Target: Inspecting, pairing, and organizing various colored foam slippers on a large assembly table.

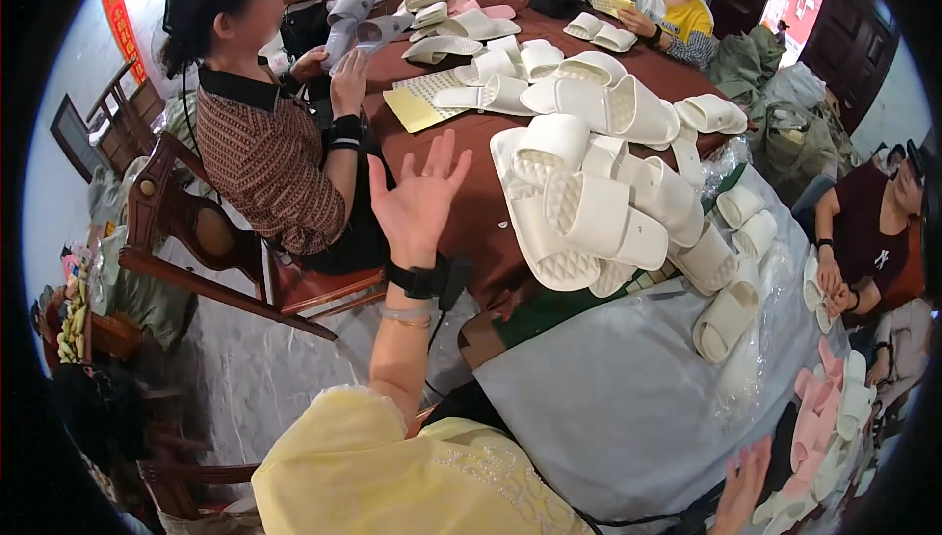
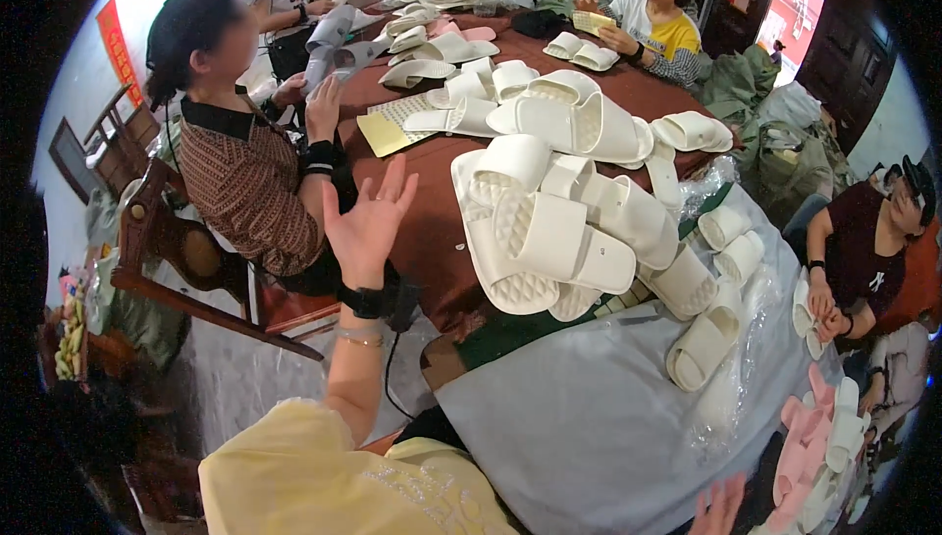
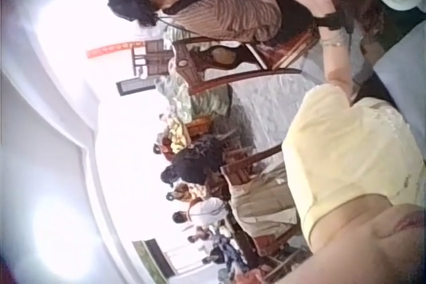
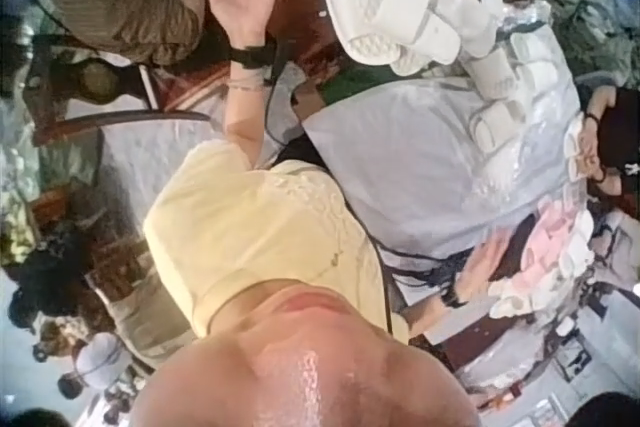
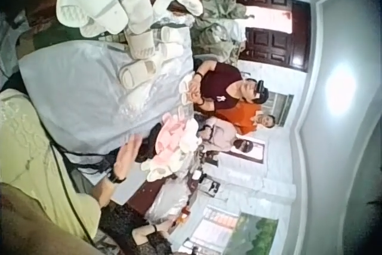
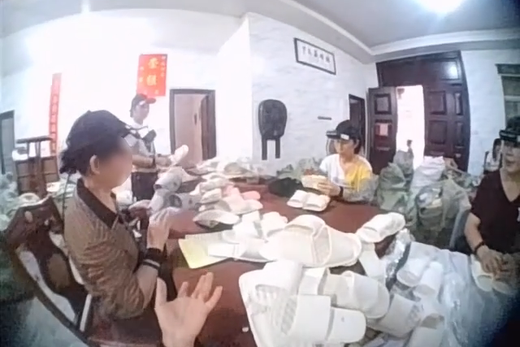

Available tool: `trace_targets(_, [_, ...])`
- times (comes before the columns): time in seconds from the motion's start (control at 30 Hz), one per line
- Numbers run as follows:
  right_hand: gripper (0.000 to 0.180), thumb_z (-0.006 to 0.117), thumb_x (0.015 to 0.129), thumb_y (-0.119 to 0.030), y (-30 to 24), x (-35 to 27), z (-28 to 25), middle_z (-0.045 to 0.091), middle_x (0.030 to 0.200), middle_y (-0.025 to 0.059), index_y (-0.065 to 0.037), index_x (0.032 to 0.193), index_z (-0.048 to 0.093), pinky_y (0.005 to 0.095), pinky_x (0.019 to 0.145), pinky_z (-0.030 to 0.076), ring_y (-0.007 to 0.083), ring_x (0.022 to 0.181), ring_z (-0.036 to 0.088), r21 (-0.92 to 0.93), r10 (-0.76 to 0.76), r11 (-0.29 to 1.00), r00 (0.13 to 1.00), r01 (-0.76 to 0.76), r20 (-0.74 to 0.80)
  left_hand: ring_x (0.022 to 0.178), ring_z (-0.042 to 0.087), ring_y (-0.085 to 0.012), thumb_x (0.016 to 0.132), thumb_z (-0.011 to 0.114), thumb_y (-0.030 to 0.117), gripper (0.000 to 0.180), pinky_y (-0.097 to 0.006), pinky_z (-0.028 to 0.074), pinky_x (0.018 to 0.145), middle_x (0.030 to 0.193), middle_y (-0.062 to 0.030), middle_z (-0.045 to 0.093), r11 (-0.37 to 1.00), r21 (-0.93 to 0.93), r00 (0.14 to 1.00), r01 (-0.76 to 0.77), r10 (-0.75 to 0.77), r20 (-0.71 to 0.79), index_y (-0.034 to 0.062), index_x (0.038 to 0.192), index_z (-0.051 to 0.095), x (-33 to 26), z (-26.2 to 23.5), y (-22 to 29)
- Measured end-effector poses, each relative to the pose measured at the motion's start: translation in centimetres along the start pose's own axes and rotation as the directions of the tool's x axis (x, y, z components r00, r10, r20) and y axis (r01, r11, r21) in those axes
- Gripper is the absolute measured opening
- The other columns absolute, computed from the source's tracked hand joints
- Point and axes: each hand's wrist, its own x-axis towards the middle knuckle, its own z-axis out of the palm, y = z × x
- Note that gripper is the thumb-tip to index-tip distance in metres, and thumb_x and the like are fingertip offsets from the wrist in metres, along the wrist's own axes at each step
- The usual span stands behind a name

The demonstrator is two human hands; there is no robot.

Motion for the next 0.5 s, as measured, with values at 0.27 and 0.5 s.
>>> trace_targets(0.27, [0.084, 0.054, 0.08, -0.057, -1.0, -7.6, 4.7, 0.013, 0.145, 0.0192, 0.002, 0.135, 0.031, 0.0506, 0.102, 0.027, 0.0381, 0.129, 0.026, -0.171, -0.243, 0.932, 0.903, 0.318, 0.353, 0.129, 0.027, -0.0368, 0.086, 0.057, 0.037, 0.063, -0.056, 0.022, 0.104, 0.135, -0.0217, 0.03, 0.978, 0.178, 0.993, 0.112, -0.105, -0.047, 0.0066, 0.132, 0.026, -4.5, 0.3, -5.9])
trace_targets(0.5, [0.054, 0.045, 0.093, -0.026, -1.8, -8.3, 5.0, 0.02, 0.143, 0.0196, 0.002, 0.136, 0.028, 0.0467, 0.101, 0.031, 0.035, 0.126, 0.032, 0.002, -0.021, 1.0, 0.997, 0.02, 0.078, 0.111, 0.046, -0.0155, 0.086, 0.057, 0.007, 0.035, -0.027, 0.035, 0.095, 0.117, -0.0077, 0.05, 0.081, 0.876, 0.853, -0.475, 0.288, 0.435, -0.0003, 0.118, 0.047, -4.5, 2.7, -7.0])
